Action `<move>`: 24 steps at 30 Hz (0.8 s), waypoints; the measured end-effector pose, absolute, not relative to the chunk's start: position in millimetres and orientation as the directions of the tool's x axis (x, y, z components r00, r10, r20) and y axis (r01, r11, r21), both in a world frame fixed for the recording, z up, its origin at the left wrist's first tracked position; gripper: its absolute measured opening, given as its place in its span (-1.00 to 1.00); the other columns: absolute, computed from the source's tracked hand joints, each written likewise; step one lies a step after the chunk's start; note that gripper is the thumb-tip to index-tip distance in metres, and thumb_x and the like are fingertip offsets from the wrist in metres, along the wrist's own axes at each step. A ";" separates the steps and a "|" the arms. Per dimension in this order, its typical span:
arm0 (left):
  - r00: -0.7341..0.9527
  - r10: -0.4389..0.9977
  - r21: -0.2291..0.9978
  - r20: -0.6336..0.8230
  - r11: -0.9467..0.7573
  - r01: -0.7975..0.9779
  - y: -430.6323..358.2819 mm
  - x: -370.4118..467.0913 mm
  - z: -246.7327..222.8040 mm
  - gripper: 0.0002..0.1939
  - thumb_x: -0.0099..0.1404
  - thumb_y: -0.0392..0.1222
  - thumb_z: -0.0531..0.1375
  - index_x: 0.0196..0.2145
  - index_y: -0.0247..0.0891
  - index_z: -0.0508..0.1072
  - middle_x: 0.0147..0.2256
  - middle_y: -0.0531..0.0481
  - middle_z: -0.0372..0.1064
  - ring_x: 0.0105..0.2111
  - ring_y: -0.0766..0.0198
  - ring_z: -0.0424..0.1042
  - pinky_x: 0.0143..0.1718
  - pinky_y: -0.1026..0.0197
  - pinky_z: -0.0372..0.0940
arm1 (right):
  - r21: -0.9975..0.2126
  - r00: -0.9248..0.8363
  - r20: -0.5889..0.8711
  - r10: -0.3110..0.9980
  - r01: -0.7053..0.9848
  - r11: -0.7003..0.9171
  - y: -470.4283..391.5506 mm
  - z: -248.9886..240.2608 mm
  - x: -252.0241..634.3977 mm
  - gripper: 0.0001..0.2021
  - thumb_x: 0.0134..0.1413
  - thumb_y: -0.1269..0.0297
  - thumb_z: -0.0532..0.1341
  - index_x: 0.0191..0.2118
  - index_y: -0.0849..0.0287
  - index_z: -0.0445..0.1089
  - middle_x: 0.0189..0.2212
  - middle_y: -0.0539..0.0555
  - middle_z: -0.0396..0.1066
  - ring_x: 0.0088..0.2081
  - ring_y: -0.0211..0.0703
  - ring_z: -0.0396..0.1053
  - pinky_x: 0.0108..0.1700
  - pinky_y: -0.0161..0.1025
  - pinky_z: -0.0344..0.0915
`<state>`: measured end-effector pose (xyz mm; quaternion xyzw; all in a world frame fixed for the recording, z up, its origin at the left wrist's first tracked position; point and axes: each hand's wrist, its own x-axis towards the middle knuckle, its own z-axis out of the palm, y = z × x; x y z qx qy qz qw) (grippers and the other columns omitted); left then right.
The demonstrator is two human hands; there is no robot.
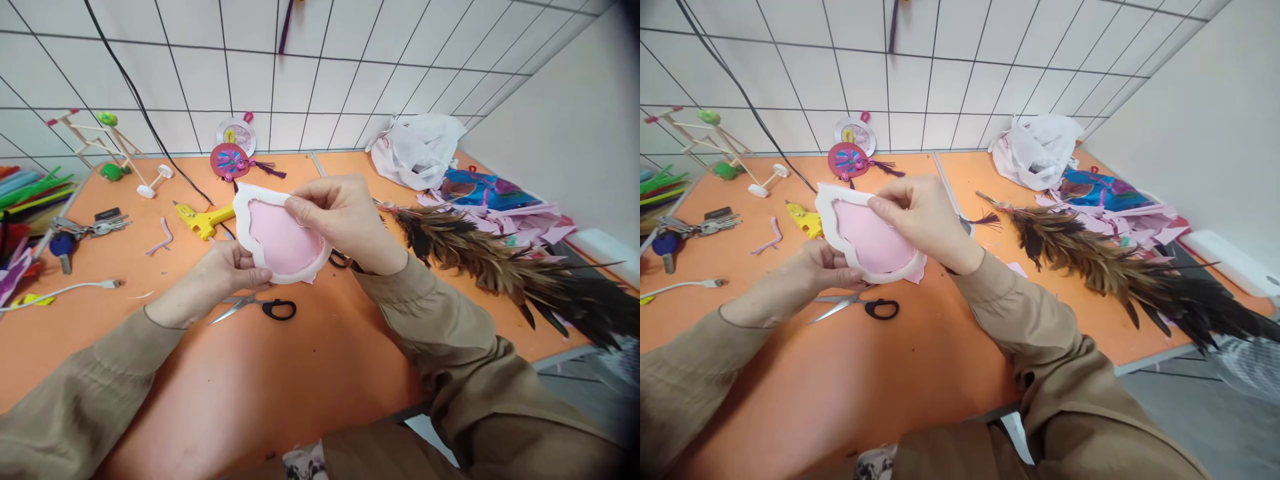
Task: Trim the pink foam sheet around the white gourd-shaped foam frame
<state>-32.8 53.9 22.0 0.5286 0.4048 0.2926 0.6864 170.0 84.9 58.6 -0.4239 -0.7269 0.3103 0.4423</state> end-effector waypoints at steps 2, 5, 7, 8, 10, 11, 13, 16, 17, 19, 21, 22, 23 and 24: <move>0.495 0.826 0.957 -0.272 0.287 0.046 54.1 -33.2 20.2 -0.80 0.08 -0.11 0.47 -0.32 -0.19 0.67 -0.34 -0.07 0.65 -0.29 0.15 0.63 -0.20 0.22 0.51 | -0.809 -0.261 0.388 0.884 0.364 0.462 84.3 58.5 169.2 -0.77 0.14 0.29 0.22 -0.53 0.14 0.38 -0.51 0.01 0.39 -0.44 -0.26 0.24 -0.43 -0.27 0.23; 0.473 0.828 0.947 -0.302 0.316 0.053 54.1 -33.6 16.5 -0.79 0.07 -0.09 0.47 -0.34 -0.20 0.67 -0.33 -0.07 0.65 -0.28 0.15 0.63 -0.19 0.21 0.52 | -0.793 -0.271 0.411 0.870 0.365 0.488 84.2 57.4 168.3 -0.76 0.14 0.30 0.21 -0.55 0.13 0.37 -0.53 -0.01 0.36 -0.45 -0.24 0.25 -0.41 -0.25 0.25; 0.453 0.833 0.942 -0.316 0.331 0.048 53.9 -33.4 14.7 -0.78 0.07 -0.07 0.47 -0.33 -0.21 0.67 -0.32 -0.07 0.66 -0.28 0.16 0.63 -0.19 0.23 0.52 | -0.789 -0.275 0.420 0.865 0.360 0.498 84.8 56.3 168.0 -0.76 0.14 0.32 0.21 -0.55 0.12 0.38 -0.53 -0.02 0.36 -0.45 -0.23 0.27 -0.37 -0.23 0.29; 0.444 0.836 0.940 -0.323 0.338 0.047 53.9 -33.1 14.2 -0.77 0.07 -0.07 0.47 -0.33 -0.21 0.67 -0.32 -0.07 0.66 -0.28 0.16 0.63 -0.20 0.23 0.52 | -0.792 -0.279 0.420 0.863 0.352 0.499 85.3 55.8 168.0 -0.77 0.14 0.31 0.22 -0.54 0.12 0.40 -0.53 -0.02 0.38 -0.44 -0.22 0.30 -0.35 -0.22 0.31; 0.428 0.843 0.939 -0.326 0.342 0.041 54.0 -32.5 14.7 -0.76 0.05 -0.06 0.48 -0.35 -0.23 0.67 -0.33 -0.09 0.66 -0.29 0.15 0.63 -0.21 0.23 0.52 | -0.818 -0.278 0.406 0.871 0.314 0.482 86.2 55.5 168.2 -0.81 0.15 0.26 0.24 -0.48 0.10 0.46 -0.45 0.01 0.47 -0.36 -0.18 0.39 -0.28 -0.20 0.38; 0.420 0.850 0.940 -0.319 0.339 0.030 54.2 -32.3 15.4 -0.75 0.04 -0.06 0.49 -0.36 -0.24 0.67 -0.34 -0.09 0.65 -0.29 0.14 0.63 -0.22 0.21 0.53 | -0.839 -0.268 0.399 0.877 0.278 0.467 86.7 55.6 168.6 -0.85 0.16 0.22 0.24 -0.40 0.10 0.50 -0.36 0.03 0.52 -0.28 -0.14 0.44 -0.22 -0.19 0.41; 0.392 0.872 0.945 -0.293 0.326 -0.018 54.6 -31.9 17.3 -0.73 0.02 -0.07 0.50 -0.35 -0.26 0.67 -0.34 -0.11 0.65 -0.28 0.10 0.63 -0.22 0.19 0.53 | -0.879 -0.233 0.391 0.891 0.193 0.436 87.7 56.2 169.6 -0.81 0.16 0.13 0.26 -0.21 0.10 0.53 -0.18 0.07 0.56 -0.11 -0.08 0.48 -0.09 -0.16 0.43; 0.311 0.923 0.951 -0.225 0.277 -0.136 55.0 -31.6 19.0 -0.69 0.02 -0.08 0.50 -0.29 -0.27 0.66 -0.27 -0.16 0.66 -0.23 0.04 0.63 -0.21 0.15 0.52 | -0.917 -0.164 0.368 0.915 0.099 0.386 90.5 55.7 171.6 -0.65 0.14 -0.01 0.28 -0.08 0.12 0.50 -0.15 0.10 0.55 -0.05 -0.04 0.48 -0.04 -0.14 0.43; 0.293 0.934 0.950 -0.206 0.262 -0.168 55.1 -31.5 18.9 -0.68 0.03 -0.09 0.49 -0.26 -0.27 0.66 -0.24 -0.16 0.65 -0.21 0.02 0.63 -0.20 0.14 0.52 | -0.928 -0.152 0.347 0.925 0.085 0.362 91.8 54.8 172.1 -0.63 0.13 -0.05 0.29 -0.10 0.12 0.51 -0.20 0.09 0.54 -0.10 -0.06 0.48 -0.10 -0.16 0.43; 0.231 0.958 0.947 -0.172 0.225 -0.229 55.2 -31.2 18.1 -0.70 0.02 -0.10 0.49 -0.31 -0.31 0.65 -0.23 -0.18 0.65 -0.23 0.02 0.63 -0.16 0.10 0.52 | -0.948 -0.178 0.299 0.938 0.055 0.313 94.8 52.0 172.3 -0.61 0.11 -0.12 0.29 -0.20 0.13 0.52 -0.31 0.06 0.49 -0.23 -0.13 0.44 -0.25 -0.22 0.41; 0.187 0.970 0.946 -0.154 0.199 -0.257 55.5 -31.1 17.1 -0.72 0.01 -0.10 0.49 -0.38 -0.34 0.64 -0.31 -0.18 0.64 -0.27 0.04 0.63 -0.15 0.09 0.52 | -0.959 -0.246 0.269 0.931 0.017 0.281 96.8 49.0 171.5 -0.60 0.11 -0.15 0.27 -0.31 0.15 0.49 -0.39 0.03 0.42 -0.32 -0.19 0.38 -0.36 -0.26 0.35; 0.167 0.975 0.944 -0.145 0.187 -0.272 55.6 -31.1 16.7 -0.73 0.01 -0.10 0.49 -0.40 -0.35 0.64 -0.34 -0.17 0.64 -0.27 0.05 0.63 -0.14 0.10 0.52 | -0.962 -0.274 0.260 0.926 0.004 0.272 97.1 47.8 170.9 -0.59 0.11 -0.15 0.26 -0.36 0.15 0.47 -0.42 0.02 0.38 -0.35 -0.21 0.35 -0.40 -0.27 0.33; 0.149 0.980 0.942 -0.135 0.173 -0.287 55.7 -31.3 16.5 -0.73 0.00 -0.10 0.49 -0.42 -0.35 0.63 -0.37 -0.16 0.63 -0.28 0.06 0.62 -0.14 0.11 0.51 | -0.964 -0.300 0.254 0.919 -0.004 0.265 97.0 46.9 170.2 -0.59 0.11 -0.14 0.25 -0.40 0.16 0.45 -0.44 0.02 0.37 -0.37 -0.22 0.34 -0.43 -0.28 0.30; 0.137 0.982 0.940 -0.127 0.163 -0.299 55.7 -31.5 16.3 -0.74 0.00 -0.11 0.49 -0.42 -0.35 0.63 -0.39 -0.15 0.62 -0.27 0.06 0.62 -0.14 0.11 0.51 | -0.965 -0.320 0.251 0.914 -0.005 0.263 96.4 46.3 169.5 -0.60 0.10 -0.12 0.26 -0.42 0.17 0.44 -0.46 0.02 0.37 -0.38 -0.22 0.34 -0.45 -0.29 0.27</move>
